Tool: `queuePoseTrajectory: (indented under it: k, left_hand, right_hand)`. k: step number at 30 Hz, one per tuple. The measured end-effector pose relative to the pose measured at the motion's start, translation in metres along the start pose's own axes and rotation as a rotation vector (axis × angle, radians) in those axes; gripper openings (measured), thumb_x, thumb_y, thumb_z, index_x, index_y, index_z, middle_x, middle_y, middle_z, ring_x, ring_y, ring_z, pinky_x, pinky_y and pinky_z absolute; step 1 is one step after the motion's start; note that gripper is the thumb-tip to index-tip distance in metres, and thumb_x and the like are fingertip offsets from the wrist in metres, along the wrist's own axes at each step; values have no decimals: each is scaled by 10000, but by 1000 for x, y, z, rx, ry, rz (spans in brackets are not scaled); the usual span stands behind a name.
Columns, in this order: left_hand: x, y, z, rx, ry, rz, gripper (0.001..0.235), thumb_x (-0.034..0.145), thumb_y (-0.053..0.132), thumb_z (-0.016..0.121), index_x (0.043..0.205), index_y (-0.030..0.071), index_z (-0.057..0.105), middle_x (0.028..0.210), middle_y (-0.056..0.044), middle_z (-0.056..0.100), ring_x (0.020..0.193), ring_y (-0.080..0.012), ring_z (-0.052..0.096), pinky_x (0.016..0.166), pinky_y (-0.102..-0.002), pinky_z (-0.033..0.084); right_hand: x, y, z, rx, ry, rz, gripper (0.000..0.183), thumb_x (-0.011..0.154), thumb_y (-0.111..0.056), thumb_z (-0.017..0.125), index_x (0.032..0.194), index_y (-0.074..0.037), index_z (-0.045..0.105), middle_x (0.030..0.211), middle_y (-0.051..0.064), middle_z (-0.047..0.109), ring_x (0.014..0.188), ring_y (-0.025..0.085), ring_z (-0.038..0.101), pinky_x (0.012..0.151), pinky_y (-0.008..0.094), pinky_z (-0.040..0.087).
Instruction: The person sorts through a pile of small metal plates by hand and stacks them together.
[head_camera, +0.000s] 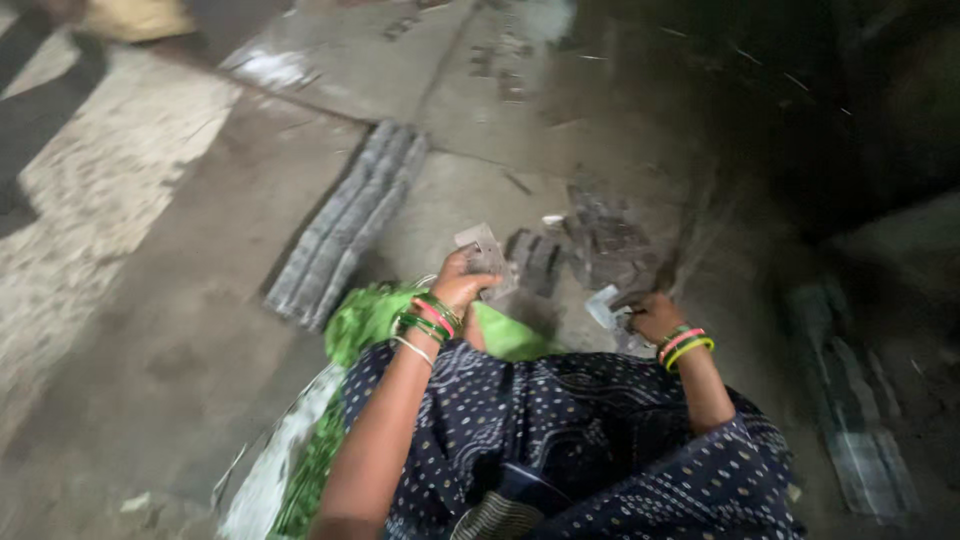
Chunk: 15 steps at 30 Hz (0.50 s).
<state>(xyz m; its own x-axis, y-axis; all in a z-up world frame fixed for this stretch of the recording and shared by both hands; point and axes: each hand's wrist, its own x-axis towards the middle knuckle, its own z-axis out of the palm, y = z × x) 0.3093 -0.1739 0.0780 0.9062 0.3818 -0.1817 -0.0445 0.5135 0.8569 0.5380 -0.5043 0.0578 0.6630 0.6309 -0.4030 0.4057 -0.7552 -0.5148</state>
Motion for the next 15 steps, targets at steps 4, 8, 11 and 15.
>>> queuePoseTrajectory:
  k: [4,8,11,15]
  left_hand:
    - [59,-72,12,156,-123,-227,477,833,188,759,1243,67,548,1042,-118,675,870,-334,733,755,-475,634]
    - [72,-110,8,478,-143,-73,605,1071,553,629,1416,56,609,1370,-18,654,1246,-160,609,1019,-310,460]
    - [76,-120,6,-108,-7,-555,539,908,698,482,1332,367,515,1251,112,648,1081,-104,693,872,-338,594]
    - [76,-107,-10,-273,-225,-453,633,985,654,619,1237,75,665,980,-30,726,811,-163,702,701,-346,598]
  right_hand:
    - [-12,-65,-40,-344,-87,-243,346,802,-149,652,1126,-103,766,1120,180,747,1031,342,702,932,434,546]
    - [-20,-182,-34,-672,-257,-222,303,915,-112,534,1158,-111,713,1071,167,727,1053,334,712,997,578,490]
    - [-7,-225,-29,-788,-171,-443,371,865,-103,587,1211,-183,695,1056,159,730,1088,350,675,1080,653,381]
    - [40,-197,-34,-161,394,-729,481,719,-72,632,1198,-81,678,1191,252,712,1103,421,667,956,462,537]
